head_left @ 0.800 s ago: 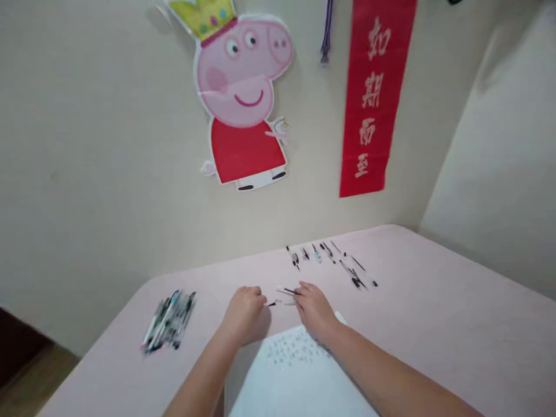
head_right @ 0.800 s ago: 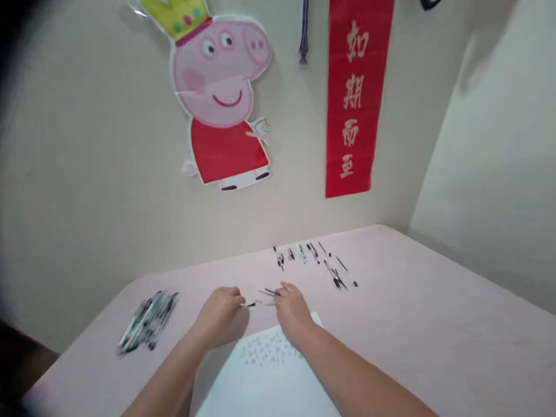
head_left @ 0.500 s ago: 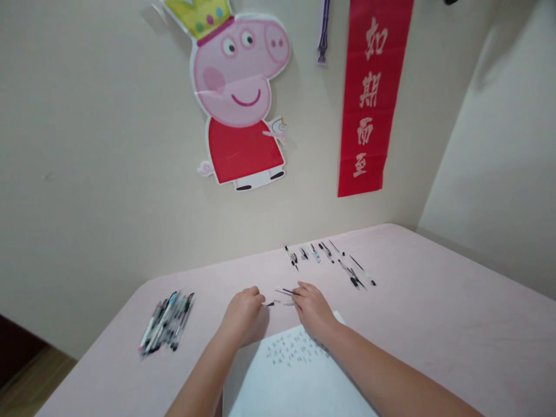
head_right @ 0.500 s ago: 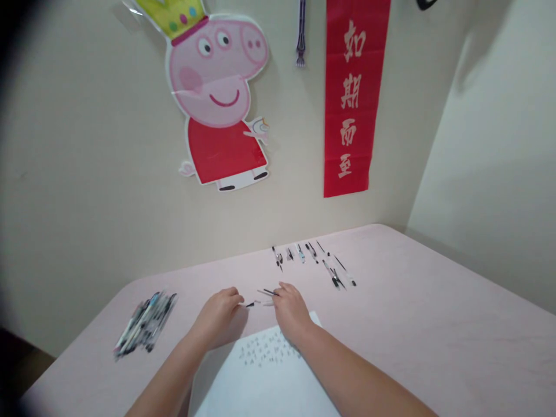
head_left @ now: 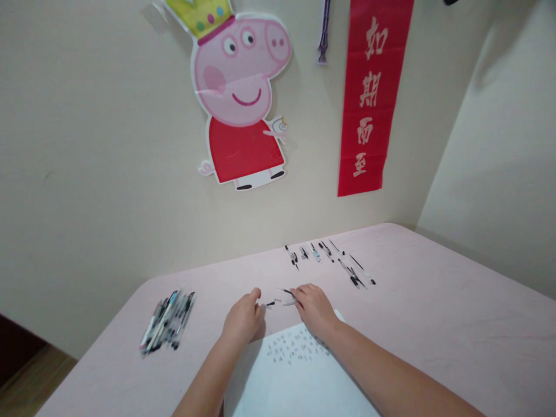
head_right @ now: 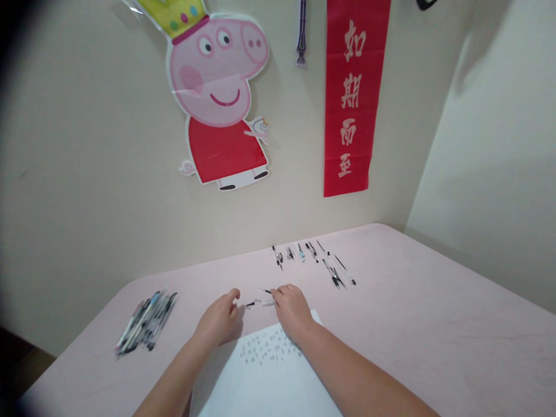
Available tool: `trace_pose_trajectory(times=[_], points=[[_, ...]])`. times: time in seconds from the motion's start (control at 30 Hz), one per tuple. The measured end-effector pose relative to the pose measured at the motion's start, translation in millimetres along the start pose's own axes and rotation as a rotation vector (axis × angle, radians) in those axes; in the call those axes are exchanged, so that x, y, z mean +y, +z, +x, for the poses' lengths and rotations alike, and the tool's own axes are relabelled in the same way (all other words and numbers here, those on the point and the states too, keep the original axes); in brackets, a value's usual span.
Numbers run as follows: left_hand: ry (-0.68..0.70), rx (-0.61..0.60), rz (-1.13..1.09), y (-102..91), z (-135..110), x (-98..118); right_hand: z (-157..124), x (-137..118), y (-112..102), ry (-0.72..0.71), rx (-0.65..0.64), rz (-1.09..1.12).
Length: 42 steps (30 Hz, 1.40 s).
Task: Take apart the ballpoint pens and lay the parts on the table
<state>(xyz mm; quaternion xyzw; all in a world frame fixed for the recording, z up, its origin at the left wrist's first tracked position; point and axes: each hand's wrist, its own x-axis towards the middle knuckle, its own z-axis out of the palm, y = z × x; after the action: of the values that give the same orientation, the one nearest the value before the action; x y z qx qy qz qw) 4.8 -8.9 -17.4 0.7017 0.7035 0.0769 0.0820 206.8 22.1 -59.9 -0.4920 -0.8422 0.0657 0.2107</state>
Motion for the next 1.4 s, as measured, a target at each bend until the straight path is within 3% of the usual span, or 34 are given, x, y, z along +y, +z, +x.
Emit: trace_pose_trajectory(times=[0.53, 0.83, 1.13, 1.4], points=[[0.046, 0.025, -0.125, 22.6, 3, -1, 22, -34, -1, 0.1, -0.147, -0.043], [0.013, 0.016, -0.434, 33.3, 14, -14, 26, -62, 4, 0.106, -0.185, 0.049], [-0.04, 0.088, -0.376, 27.6, 11, -15, 31, -75, 16, 0.077, -0.186, -0.068], [0.018, 0.111, -0.322, 31.9, 11, -23, 33, -71, 18, 0.106, -0.203, -0.043]])
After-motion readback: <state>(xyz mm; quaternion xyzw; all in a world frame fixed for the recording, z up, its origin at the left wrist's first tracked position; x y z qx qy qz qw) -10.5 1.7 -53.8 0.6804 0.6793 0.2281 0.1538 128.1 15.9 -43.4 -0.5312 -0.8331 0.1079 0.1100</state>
